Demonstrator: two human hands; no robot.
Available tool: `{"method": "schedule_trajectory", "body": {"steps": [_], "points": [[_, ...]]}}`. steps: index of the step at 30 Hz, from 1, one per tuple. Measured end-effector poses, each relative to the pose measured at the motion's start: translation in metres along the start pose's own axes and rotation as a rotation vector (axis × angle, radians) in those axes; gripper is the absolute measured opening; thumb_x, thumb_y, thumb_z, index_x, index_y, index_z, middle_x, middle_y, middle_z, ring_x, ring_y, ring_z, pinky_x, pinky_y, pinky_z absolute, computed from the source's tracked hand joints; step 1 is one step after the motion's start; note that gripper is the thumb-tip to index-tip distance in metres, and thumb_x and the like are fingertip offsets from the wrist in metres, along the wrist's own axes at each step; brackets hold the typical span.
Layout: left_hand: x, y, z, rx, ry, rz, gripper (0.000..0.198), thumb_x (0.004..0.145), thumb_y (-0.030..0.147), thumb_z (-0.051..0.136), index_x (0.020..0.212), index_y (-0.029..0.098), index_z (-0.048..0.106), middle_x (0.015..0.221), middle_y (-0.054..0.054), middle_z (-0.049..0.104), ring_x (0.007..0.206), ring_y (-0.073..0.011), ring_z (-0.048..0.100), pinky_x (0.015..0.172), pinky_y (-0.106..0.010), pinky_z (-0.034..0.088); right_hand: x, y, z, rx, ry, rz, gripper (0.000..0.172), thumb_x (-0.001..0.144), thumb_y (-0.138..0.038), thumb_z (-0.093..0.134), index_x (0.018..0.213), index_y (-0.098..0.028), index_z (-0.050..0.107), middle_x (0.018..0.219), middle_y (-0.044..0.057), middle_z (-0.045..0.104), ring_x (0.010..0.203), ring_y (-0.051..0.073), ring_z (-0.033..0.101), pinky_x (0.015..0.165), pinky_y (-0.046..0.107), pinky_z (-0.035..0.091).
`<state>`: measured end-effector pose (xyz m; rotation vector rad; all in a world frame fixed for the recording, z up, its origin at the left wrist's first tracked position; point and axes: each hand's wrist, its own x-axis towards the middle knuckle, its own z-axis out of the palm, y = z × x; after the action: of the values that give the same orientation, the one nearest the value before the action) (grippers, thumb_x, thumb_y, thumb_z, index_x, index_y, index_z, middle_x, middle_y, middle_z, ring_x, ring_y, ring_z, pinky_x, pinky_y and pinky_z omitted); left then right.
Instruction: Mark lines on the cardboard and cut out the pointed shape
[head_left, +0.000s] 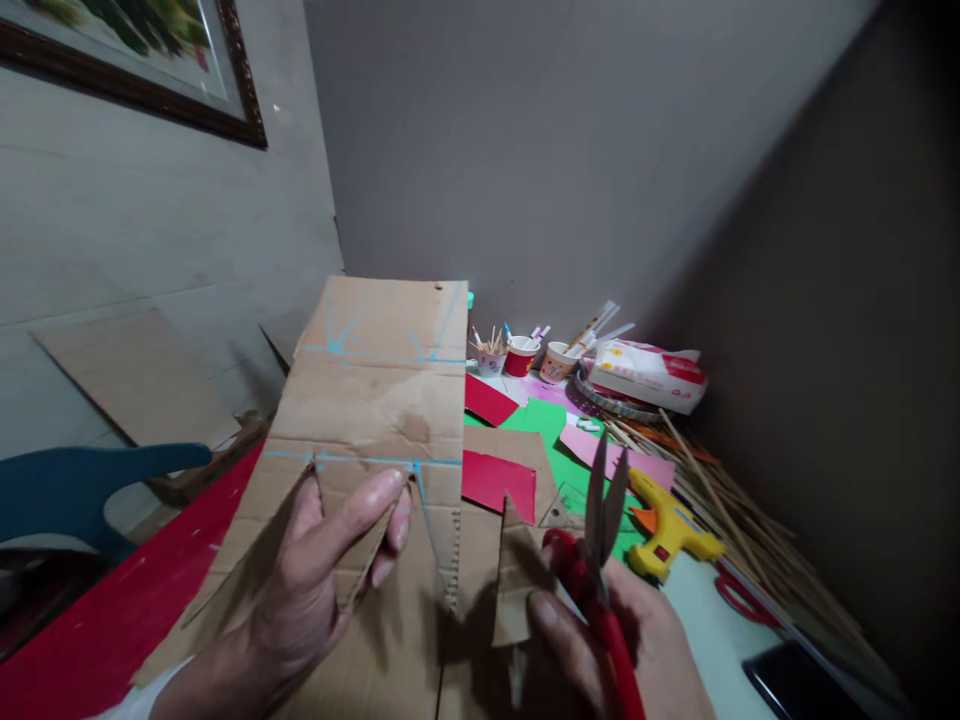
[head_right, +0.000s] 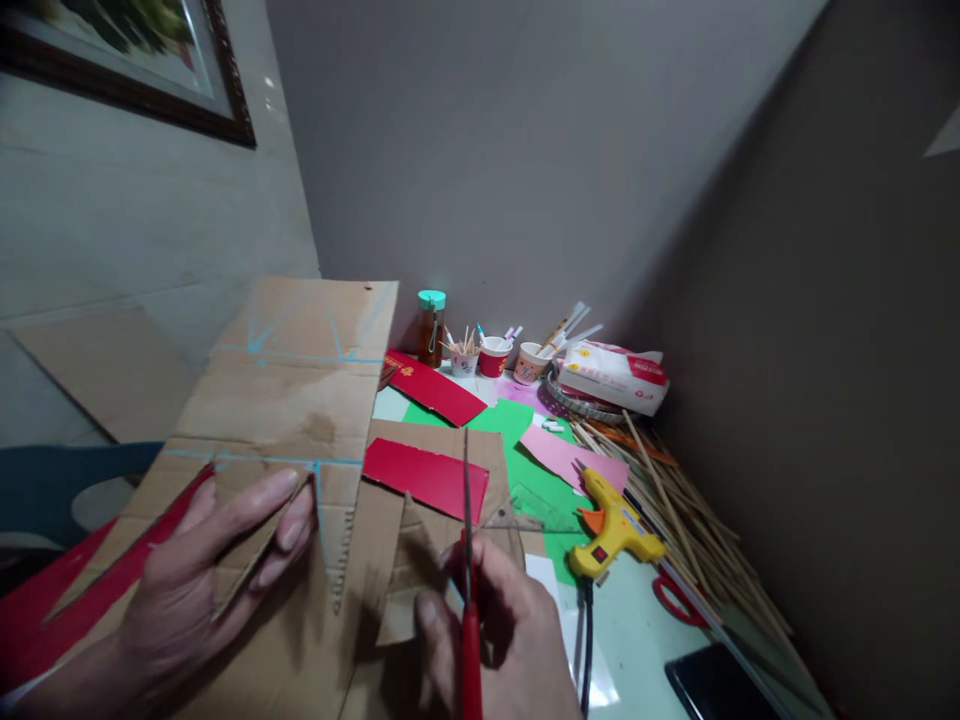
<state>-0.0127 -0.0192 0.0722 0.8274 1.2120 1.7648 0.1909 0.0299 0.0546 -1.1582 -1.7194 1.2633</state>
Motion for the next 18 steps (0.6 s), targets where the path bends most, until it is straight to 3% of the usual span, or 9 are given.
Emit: {"method": "schedule_trajectory", "body": {"steps": [4, 9, 14, 18], "points": [[-0.001, 0.006, 0.001, 0.028, -0.037, -0.02, 0.037, 0.075, 0.049, 0.084, 0.059, 0.022, 0.064, 0.054, 0.002, 0.053, 0.047, -0.01, 0.046, 0.04, -0.02, 0.038, 0.006, -0.001, -0.003, -0.019, 0.039, -0.005, 0.039, 0.071, -0.055, 0.079, 0.071, -0.022, 0.058, 0.063, -0.001, 0.053, 0.059, 0.015, 0.053, 0.054, 0.025, 0.048], [0.0, 0.002, -0.006, 0.059, -0.068, -0.057, 0.038, 0.077, 0.043, 0.082, 0.053, 0.022, 0.062, 0.054, 0.0, 0.056, 0.053, -0.0109, 0.053, 0.047, -0.018, 0.044, 0.009, 0.003, -0.002, -0.014, -0.044, 0.04, 0.035, 0.075, -0.053, 0.074, 0.073, -0.022, 0.059, 0.067, 0.0, 0.054, 0.063, 0.016, 0.052, 0.057, 0.025, 0.048], [0.004, -0.001, -0.007, 0.041, -0.13, -0.153, 0.029, 0.072, 0.038, 0.086, 0.054, 0.02, 0.072, 0.053, -0.002, 0.065, 0.046, -0.0072, 0.051, 0.048, -0.015, 0.045, 0.013, 0.005, -0.004, 0.008, -0.131, 0.046, 0.038, 0.076, -0.052, 0.074, 0.07, -0.022, 0.05, 0.063, -0.003, 0.046, 0.059, 0.014, 0.046, 0.053, 0.024, 0.041], [0.006, -0.003, -0.006, 0.001, -0.119, -0.209, 0.035, 0.069, 0.039, 0.09, 0.052, 0.02, 0.067, 0.053, -0.001, 0.062, 0.05, -0.0085, 0.053, 0.052, -0.016, 0.047, 0.019, 0.004, -0.009, -0.011, -0.115, 0.062, 0.042, 0.072, -0.05, 0.079, 0.068, -0.023, 0.048, 0.061, -0.005, 0.041, 0.056, 0.011, 0.039, 0.049, 0.022, 0.036]]}}
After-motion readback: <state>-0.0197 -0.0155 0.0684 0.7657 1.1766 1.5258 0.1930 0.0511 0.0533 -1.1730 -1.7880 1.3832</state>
